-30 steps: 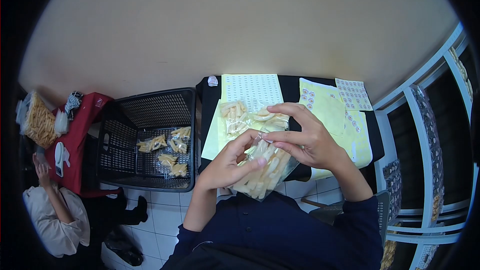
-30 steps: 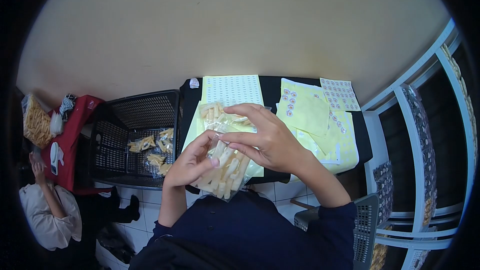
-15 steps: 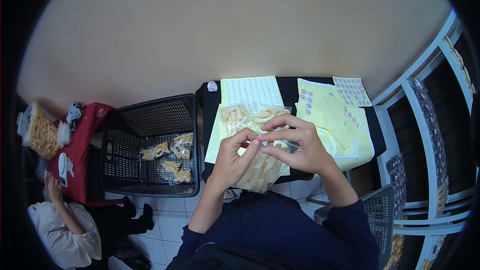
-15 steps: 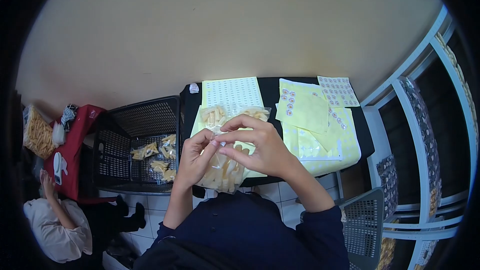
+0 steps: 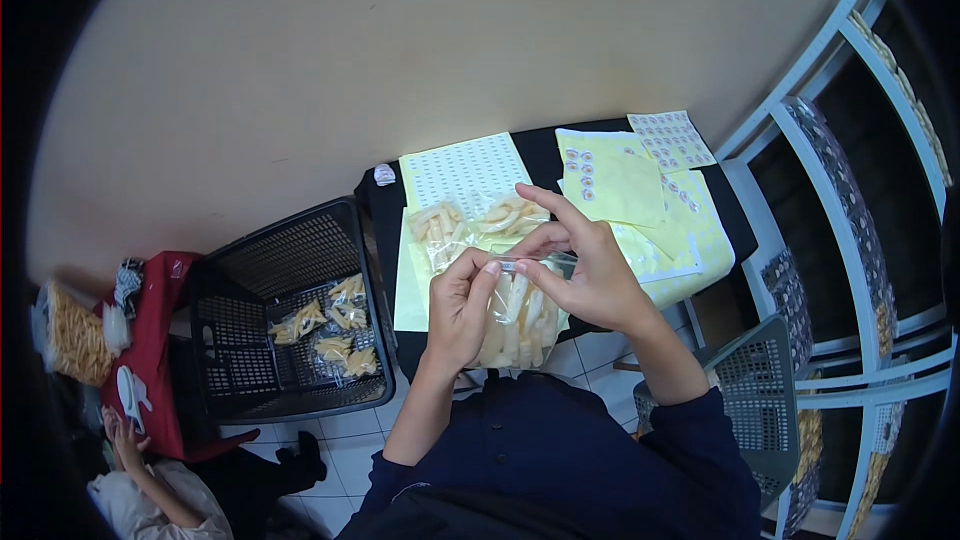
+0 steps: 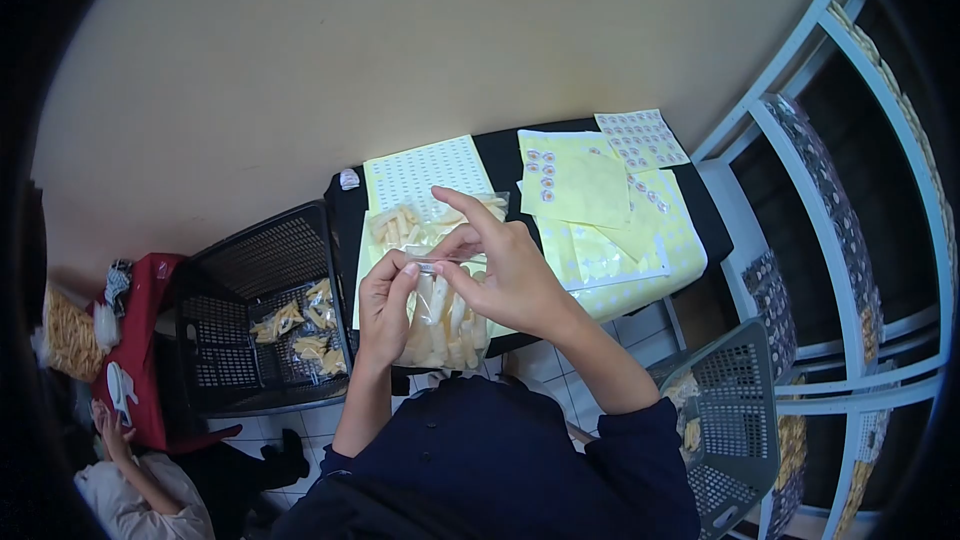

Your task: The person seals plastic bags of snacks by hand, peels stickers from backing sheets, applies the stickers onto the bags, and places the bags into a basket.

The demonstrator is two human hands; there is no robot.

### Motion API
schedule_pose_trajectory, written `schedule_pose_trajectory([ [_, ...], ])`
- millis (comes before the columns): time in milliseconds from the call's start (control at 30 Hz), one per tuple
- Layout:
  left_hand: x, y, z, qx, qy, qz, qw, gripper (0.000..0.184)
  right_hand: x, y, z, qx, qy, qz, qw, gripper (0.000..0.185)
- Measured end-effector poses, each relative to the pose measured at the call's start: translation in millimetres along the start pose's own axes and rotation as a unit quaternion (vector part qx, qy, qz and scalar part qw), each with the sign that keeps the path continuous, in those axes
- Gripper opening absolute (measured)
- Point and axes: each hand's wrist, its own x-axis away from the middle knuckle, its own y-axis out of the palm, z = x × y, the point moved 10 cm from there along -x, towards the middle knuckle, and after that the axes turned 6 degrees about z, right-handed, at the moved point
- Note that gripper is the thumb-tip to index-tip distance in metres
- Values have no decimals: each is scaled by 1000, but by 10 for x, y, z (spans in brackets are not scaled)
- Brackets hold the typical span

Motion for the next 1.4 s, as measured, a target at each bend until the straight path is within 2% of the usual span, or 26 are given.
schedule_pose_trajectory([
  [100, -32, 74, -148, 54, -31, -20, 998, 19, 21, -54, 104, 10, 17, 7, 1000, 60],
  [433, -52, 187, -337, 73, -57, -43, 995, 16, 94, -128, 376, 10, 68, 31, 997, 57],
  [533, -19, 122, -444, 46, -73, -13, 996, 10, 125, -102, 440, 21, 28, 58, 998, 52],
  [633, 23, 79, -506, 28, -75, 2, 997, 11, 185, -62, 557, 5, 32, 69, 997, 50],
  [800, 65, 75, -751, -22, -75, 10, 997, 14, 306, -61, 883, -37, 101, 85, 991, 46],
  [967, 9, 208, -864, -68, -80, 6, 994, 15, 316, -165, 1119, -63, 111, 85, 988, 44],
  [1100, -59, 342, -1054, -17, -131, 30, 991, 15, 262, -293, 1264, -53, 95, 72, 991, 43],
  [1133, -80, 411, -1109, -3, -142, 21, 990, 14, 245, -373, 1331, -55, 95, 71, 991, 43],
  [1167, -101, 467, -1175, 10, -153, 13, 988, 14, 217, -408, 1381, -64, 75, 24, 995, 42],
  [1200, -118, 490, -1300, -56, -153, -15, 987, 15, 197, -450, 1443, -74, 55, -23, 996, 41],
  [1233, -155, 514, -1319, -57, -153, -12, 987, 15, 181, -588, 1644, -112, 87, -20, 990, 35],
  [1267, -170, 622, -1380, -88, -169, -56, 980, 16, 142, -793, 1901, -116, 125, 32, 985, 28],
  [1300, -176, 729, -1443, -118, -186, -99, 970, 17, 68, -1074, 1984, -34, 108, 96, 989, 22],
  [1333, -211, 806, -1474, -155, -201, -126, 959, 20, -1, -1265, 2140, 97, 60, 118, 986, 21],
  [1400, -371, 933, -1433, -204, -192, -126, 952, 19, -103, -1387, 2307, 215, 39, 89, 972, 21],
])
